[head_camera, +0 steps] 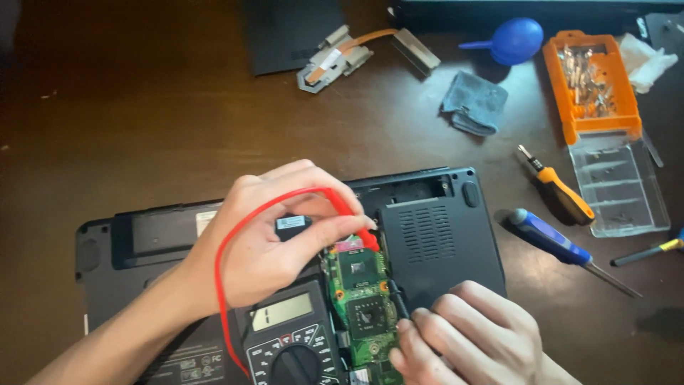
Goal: The person uses a multimeter to test points on a laptop motherboard. They hold the red and black probes and touch them to various components on the green circuit board while the multimeter display shows changing readings.
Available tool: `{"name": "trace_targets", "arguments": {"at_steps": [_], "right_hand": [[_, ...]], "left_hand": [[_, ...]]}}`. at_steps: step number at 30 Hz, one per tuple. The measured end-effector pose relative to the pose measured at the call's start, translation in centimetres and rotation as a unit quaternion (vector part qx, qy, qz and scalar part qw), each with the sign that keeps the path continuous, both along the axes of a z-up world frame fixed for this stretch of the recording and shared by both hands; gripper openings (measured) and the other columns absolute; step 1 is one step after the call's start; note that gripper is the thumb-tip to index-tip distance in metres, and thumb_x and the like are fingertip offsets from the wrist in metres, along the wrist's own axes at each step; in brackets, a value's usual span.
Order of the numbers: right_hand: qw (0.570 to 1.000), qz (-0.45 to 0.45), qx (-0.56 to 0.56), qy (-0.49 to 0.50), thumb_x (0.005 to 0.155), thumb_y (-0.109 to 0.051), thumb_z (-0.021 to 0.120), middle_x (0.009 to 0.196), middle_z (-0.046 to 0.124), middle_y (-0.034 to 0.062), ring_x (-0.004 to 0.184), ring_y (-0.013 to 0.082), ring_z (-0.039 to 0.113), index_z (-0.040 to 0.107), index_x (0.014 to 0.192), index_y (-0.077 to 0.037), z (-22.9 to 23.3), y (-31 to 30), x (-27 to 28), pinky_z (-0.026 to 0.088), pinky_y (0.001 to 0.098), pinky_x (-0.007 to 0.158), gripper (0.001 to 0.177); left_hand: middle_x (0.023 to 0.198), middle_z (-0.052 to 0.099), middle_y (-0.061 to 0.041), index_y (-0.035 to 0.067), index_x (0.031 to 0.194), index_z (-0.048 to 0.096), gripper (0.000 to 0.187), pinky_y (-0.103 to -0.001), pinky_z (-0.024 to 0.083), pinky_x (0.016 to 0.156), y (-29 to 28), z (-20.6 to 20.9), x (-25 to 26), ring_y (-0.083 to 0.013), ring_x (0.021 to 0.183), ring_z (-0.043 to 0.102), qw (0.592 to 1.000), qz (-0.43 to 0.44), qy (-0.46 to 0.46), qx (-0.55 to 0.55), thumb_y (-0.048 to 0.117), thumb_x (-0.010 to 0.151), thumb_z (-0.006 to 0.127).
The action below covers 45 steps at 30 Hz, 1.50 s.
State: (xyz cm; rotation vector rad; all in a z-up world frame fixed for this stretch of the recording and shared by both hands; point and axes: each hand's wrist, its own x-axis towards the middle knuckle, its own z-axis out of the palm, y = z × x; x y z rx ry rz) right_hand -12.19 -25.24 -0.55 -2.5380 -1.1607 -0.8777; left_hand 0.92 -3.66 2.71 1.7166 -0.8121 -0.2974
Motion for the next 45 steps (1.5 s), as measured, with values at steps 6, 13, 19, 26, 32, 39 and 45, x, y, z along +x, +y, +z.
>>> {"name": "trace_targets", "arguments": {"at_steps": [6,13,19,26,32,39,45], "right_hand": [[0.999,-0.026,-0.02,-0.015,0.101,-0.028,0.059,0.073,0.058,0.0008,0.057,0.0127,0.052,0.063,0.085,-0.012,0.6,-0.1,0.0,0.043,0.0256,0.052,0.023],[0.999,-0.03,-0.03,0.003,0.101,-0.031,0.06,0.075,0.058,0.0009,0.058,0.0131,0.051,0.064,0.089,-0.012,0.1,-0.4,-0.5,0.044,0.0252,0.052,0.024],[0.998,-0.042,-0.029,0.03,0.099,-0.03,0.062,0.075,0.059,-0.0011,0.057,0.0113,0.051,0.064,0.084,-0.015,-0.1,-0.1,-0.8,0.045,0.0241,0.052,0.021],[0.998,-0.051,-0.029,0.024,0.097,-0.026,0.061,0.072,0.056,-0.0026,0.054,0.0109,0.045,0.062,0.082,-0.015,-0.1,0.4,-0.5,0.042,0.0233,0.05,0.019],[0.996,-0.074,-0.037,0.024,0.097,-0.024,0.054,0.066,0.047,-0.0058,0.054,0.0094,0.041,0.058,0.073,-0.018,0.0,1.2,-0.7,0.039,0.0222,0.05,0.025],[0.994,-0.085,-0.046,0.044,0.094,-0.021,0.058,0.068,0.049,-0.0055,0.053,0.0102,0.04,0.057,0.074,-0.017,0.0,1.8,-0.9,0.037,0.0225,0.049,0.021],[0.993,-0.076,-0.043,0.082,0.097,-0.025,0.062,0.07,0.053,-0.0037,0.055,0.0112,0.044,0.061,0.077,-0.016,0.3,1.8,-1.0,0.039,0.0239,0.049,0.022]], "left_hand": [[0.084,0.07,-0.002,0.009,0.09,0.071,0.006,-0.02,0.067,0.075,-0.9,0.4,-0.8,-0.0096,0.07,0.078,0.999,0.01,-0.042,0.017,0.015,0.092,0.071],[0.075,0.065,0.005,0.018,0.089,0.074,0.007,-0.025,0.044,0.072,-0.9,-0.7,-1.0,-0.0118,0.071,0.054,0.991,0.02,-0.102,0.08,0.024,0.092,0.072],[0.069,0.063,0.008,0.018,0.089,0.072,0.009,-0.026,0.037,0.077,-0.9,-0.9,-1.0,-0.0085,0.065,0.052,0.99,0.015,-0.124,0.068,0.025,0.094,0.069],[0.075,0.068,0.01,0.016,0.089,0.071,0.01,-0.027,0.036,0.078,-1.0,-1.3,-1.0,-0.0091,0.068,0.053,0.988,0.005,-0.142,0.056,0.023,0.095,0.068],[0.083,0.072,0.011,0.016,0.089,0.071,0.011,-0.027,0.037,0.077,-1.0,-1.4,-0.8,-0.0085,0.07,0.055,0.986,-0.003,-0.156,0.053,0.023,0.096,0.067],[0.085,0.072,0.011,0.016,0.089,0.072,0.011,-0.028,0.036,0.076,-0.9,-1.6,-0.6,-0.0088,0.069,0.054,0.987,-0.011,-0.153,0.049,0.023,0.097,0.067],[0.086,0.073,0.009,0.016,0.09,0.071,0.009,-0.028,0.036,0.077,-0.7,-1.8,-0.7,-0.0083,0.067,0.054,0.99,-0.014,-0.135,0.044,0.021,0.097,0.067]]}}
